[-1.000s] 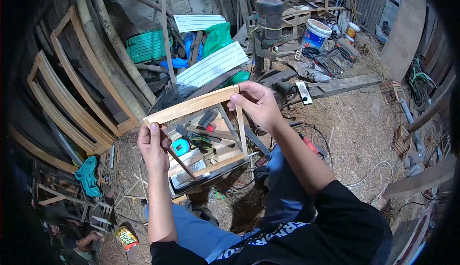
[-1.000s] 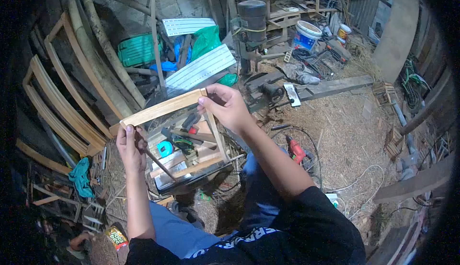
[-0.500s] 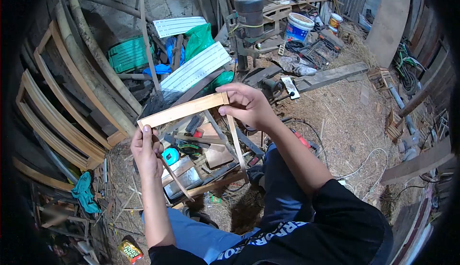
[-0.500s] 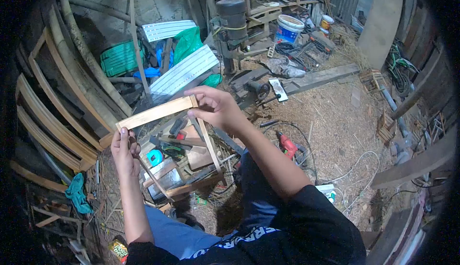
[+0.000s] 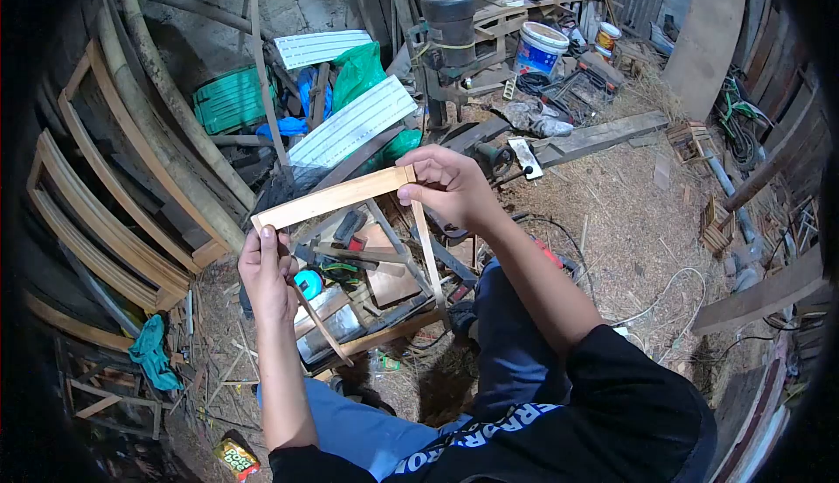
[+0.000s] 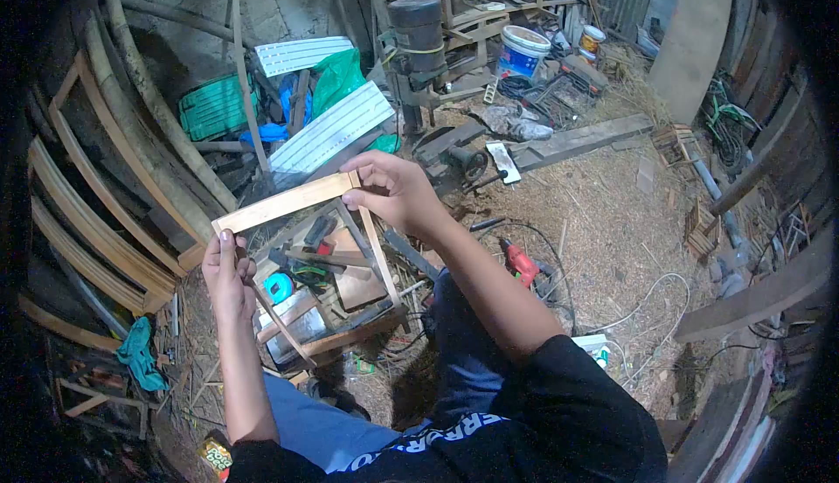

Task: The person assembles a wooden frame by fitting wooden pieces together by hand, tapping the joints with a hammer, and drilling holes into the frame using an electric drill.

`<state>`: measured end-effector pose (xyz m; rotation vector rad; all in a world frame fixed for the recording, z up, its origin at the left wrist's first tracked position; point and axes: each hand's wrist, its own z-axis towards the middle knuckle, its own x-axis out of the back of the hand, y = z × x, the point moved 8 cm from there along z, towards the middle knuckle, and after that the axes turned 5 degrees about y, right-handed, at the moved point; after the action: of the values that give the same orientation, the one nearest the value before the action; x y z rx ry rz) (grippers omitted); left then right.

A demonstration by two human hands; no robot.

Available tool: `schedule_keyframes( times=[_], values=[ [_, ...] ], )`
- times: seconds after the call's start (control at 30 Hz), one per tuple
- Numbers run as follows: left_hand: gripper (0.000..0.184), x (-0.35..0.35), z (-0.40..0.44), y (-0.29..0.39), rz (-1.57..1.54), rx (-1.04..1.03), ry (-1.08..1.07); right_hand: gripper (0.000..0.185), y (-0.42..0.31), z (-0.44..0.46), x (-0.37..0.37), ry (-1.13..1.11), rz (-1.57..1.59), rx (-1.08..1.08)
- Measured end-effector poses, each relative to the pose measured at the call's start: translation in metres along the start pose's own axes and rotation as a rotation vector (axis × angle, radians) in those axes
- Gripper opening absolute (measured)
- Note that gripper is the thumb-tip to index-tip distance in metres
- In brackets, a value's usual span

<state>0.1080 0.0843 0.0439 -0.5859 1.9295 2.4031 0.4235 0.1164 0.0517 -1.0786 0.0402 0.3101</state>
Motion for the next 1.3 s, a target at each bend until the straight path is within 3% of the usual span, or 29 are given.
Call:
schedule_keyframes(
  times=[0.4, 0.73, 1.3],
  values=[
    [0.019, -0.002, -0.006, 0.007, 0.082, -0.106, 0.019, 0.029, 0.004, -0.003, 0.002, 0.061, -0.091, -0.035],
    [0.020, -0.004, -0.008, 0.005, 0.155, -0.190, -0.003, 0.036, 0.011, -0.003, 0.012, 0.097, -0.027, -0.065],
    [0.021, -0.004, -0.007, 0.009, 0.076, -0.107, 0.031, 0.026, 0.010, -0.002, 0.009, 0.032, -0.075, -0.035]
  ],
)
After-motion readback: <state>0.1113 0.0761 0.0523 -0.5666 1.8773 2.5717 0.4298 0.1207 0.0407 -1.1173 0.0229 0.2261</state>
